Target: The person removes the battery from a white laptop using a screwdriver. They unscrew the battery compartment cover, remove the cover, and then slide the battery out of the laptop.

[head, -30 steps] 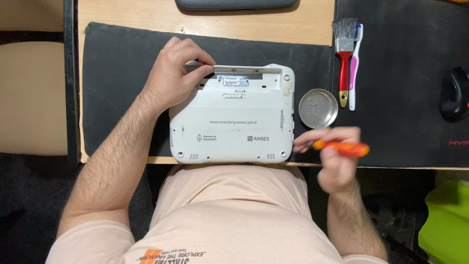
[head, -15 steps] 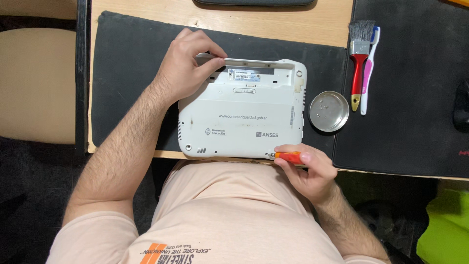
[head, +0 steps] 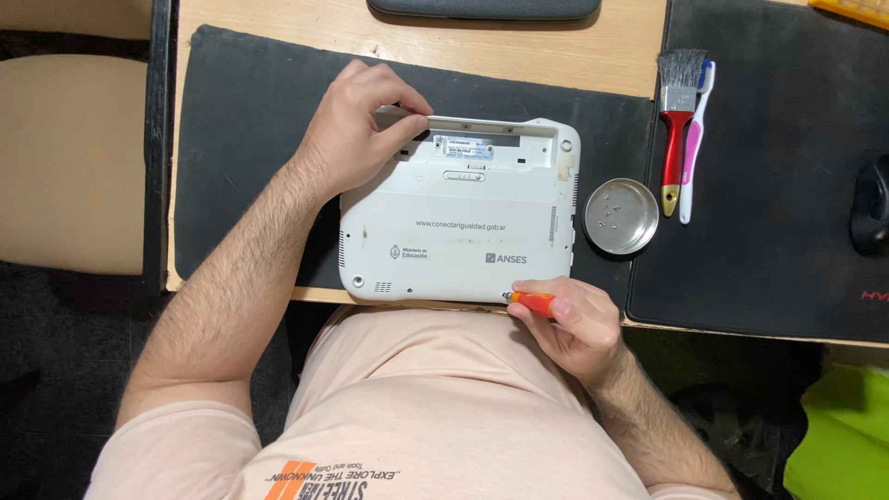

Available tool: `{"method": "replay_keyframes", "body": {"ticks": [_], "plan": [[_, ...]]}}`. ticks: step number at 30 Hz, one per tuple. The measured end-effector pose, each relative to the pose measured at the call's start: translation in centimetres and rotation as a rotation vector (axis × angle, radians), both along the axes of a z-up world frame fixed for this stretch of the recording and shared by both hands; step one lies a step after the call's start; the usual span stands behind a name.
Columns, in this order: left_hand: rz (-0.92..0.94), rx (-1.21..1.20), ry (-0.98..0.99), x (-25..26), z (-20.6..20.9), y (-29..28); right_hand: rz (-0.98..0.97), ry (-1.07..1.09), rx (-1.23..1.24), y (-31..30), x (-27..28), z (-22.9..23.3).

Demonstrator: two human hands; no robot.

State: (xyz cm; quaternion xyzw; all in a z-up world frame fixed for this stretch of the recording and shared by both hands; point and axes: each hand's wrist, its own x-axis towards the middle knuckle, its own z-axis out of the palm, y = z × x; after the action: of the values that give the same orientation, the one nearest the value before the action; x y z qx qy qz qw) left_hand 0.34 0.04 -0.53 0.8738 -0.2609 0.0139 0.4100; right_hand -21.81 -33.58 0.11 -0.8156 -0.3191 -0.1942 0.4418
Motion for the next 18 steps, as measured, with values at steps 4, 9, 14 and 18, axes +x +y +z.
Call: {"method": "replay_keyframes", "body": {"ticks": [4,9,14,18], "plan": [[0.0,0.0,-0.014,0.0,-0.1,0.0,-0.004,-0.043,-0.04,-0.4,-0.1,-0.5],[-0.001,0.008,0.008,-0.1,0.4,-0.1,0.073,-0.228,-0.098,-0.9,0.2,-0.7],[0.002,-0.001,-0.007,0.0,-0.1,0.0,0.119,-0.076,-0.012,-1.4,0.4,0.8],[0.003,-0.001,-0.012,0.0,0.0,-0.1,0.181,0.148,0.21,-2.2,0.3,1.0]]}}
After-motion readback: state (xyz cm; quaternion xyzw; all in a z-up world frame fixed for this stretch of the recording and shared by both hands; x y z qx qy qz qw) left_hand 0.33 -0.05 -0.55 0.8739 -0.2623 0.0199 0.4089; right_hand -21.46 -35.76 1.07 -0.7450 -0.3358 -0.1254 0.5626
